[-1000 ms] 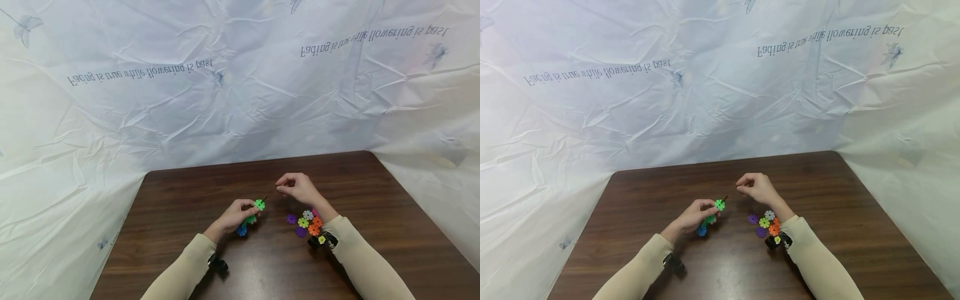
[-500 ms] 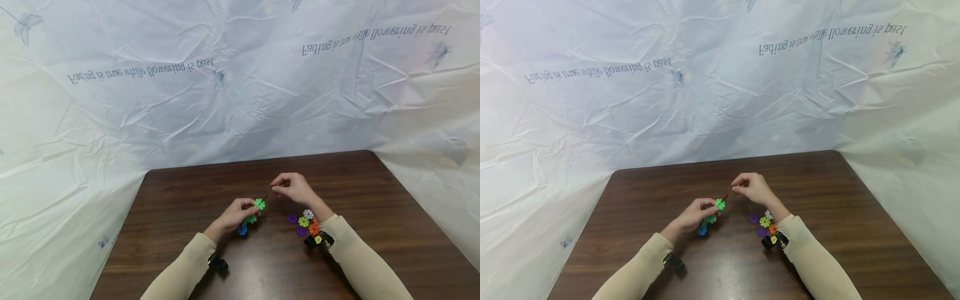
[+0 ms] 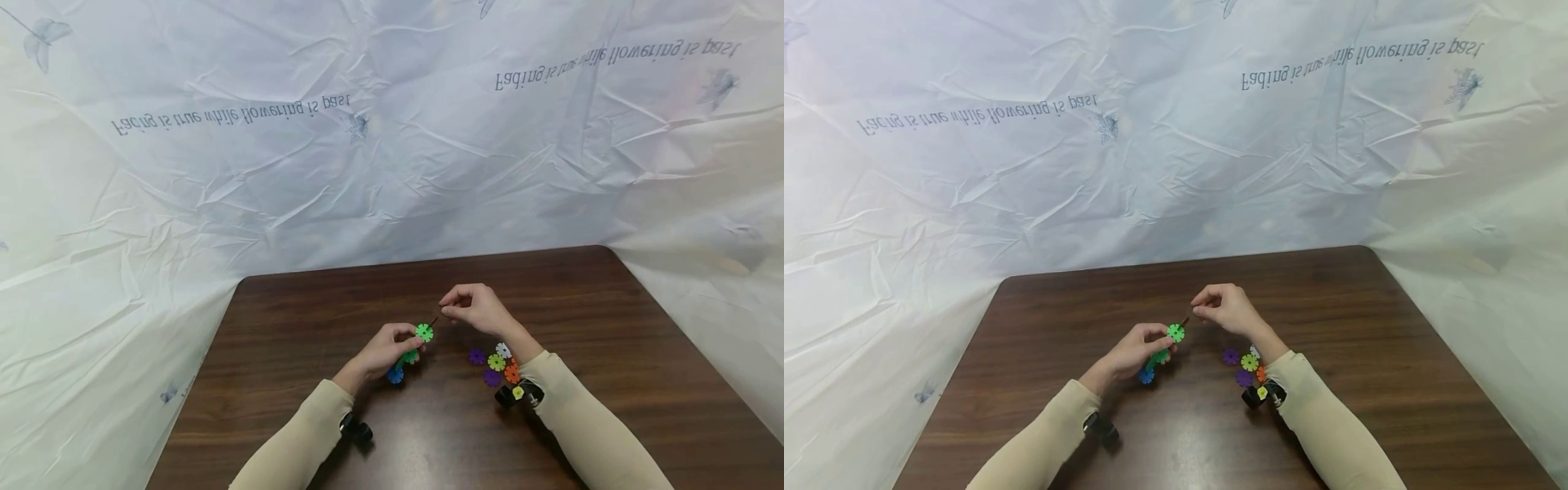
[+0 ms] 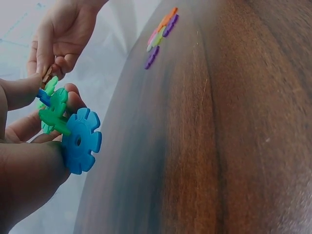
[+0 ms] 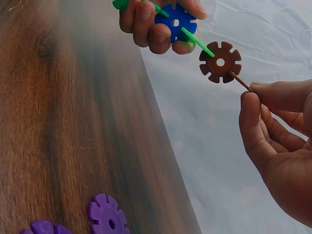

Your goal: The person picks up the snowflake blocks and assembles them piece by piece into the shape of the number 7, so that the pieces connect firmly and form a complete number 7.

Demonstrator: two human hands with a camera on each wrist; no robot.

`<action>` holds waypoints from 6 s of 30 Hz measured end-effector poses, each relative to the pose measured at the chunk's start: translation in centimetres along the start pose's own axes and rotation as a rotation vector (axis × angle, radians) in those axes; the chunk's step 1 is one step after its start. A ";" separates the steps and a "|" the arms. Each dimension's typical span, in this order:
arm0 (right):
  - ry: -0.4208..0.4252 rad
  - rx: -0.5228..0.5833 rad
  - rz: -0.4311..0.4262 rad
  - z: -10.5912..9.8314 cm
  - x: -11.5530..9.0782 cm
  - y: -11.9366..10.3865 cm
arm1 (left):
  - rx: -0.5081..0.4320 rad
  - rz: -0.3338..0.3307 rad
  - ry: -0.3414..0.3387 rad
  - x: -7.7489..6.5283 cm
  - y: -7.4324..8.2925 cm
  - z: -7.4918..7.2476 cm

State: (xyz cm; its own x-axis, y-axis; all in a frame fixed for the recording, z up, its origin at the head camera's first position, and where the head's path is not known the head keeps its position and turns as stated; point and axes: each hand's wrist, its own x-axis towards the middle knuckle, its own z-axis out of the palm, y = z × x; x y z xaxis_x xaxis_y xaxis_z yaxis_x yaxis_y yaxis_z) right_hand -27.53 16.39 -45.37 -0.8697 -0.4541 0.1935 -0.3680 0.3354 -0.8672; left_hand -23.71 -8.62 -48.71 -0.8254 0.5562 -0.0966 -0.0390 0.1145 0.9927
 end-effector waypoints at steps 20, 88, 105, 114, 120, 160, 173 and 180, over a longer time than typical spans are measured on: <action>-0.017 0.011 -0.004 0.8 -0.6 -0.1 | 0.092 0.008 0.017 0.0 -0.9 0.3; -0.064 -0.271 -0.026 -2.2 -2.9 2.4 | -0.104 -0.043 0.085 0.3 -0.1 0.8; -0.257 -0.361 -0.066 -1.9 -3.7 2.8 | -0.088 -0.012 0.048 0.2 -0.1 0.7; -0.308 -0.406 -0.069 -1.8 -3.7 3.2 | -0.068 -0.003 0.051 0.2 -0.1 0.6; -0.346 -0.427 -0.061 -1.9 -3.8 3.4 | -0.053 0.001 0.048 0.3 0.0 0.6; -0.432 -0.539 0.000 -1.4 -3.7 3.5 | -0.063 -0.038 0.157 0.6 -0.3 0.7; -0.433 -0.522 -0.029 -1.4 -3.6 3.7 | -0.062 -0.032 0.153 0.7 -0.5 0.8; -0.353 -0.449 -0.057 -1.7 -3.5 3.6 | -0.074 -0.034 0.148 0.8 -0.5 0.6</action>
State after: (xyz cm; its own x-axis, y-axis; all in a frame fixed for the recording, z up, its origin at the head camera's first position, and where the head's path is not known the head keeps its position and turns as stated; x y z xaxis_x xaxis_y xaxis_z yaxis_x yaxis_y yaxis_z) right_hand -26.42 20.60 -48.34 -0.7104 -0.7038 0.0026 -0.5818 0.5852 -0.5648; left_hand -24.02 -7.77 -49.36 -0.8967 0.4250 -0.1235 -0.1050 0.0668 0.9922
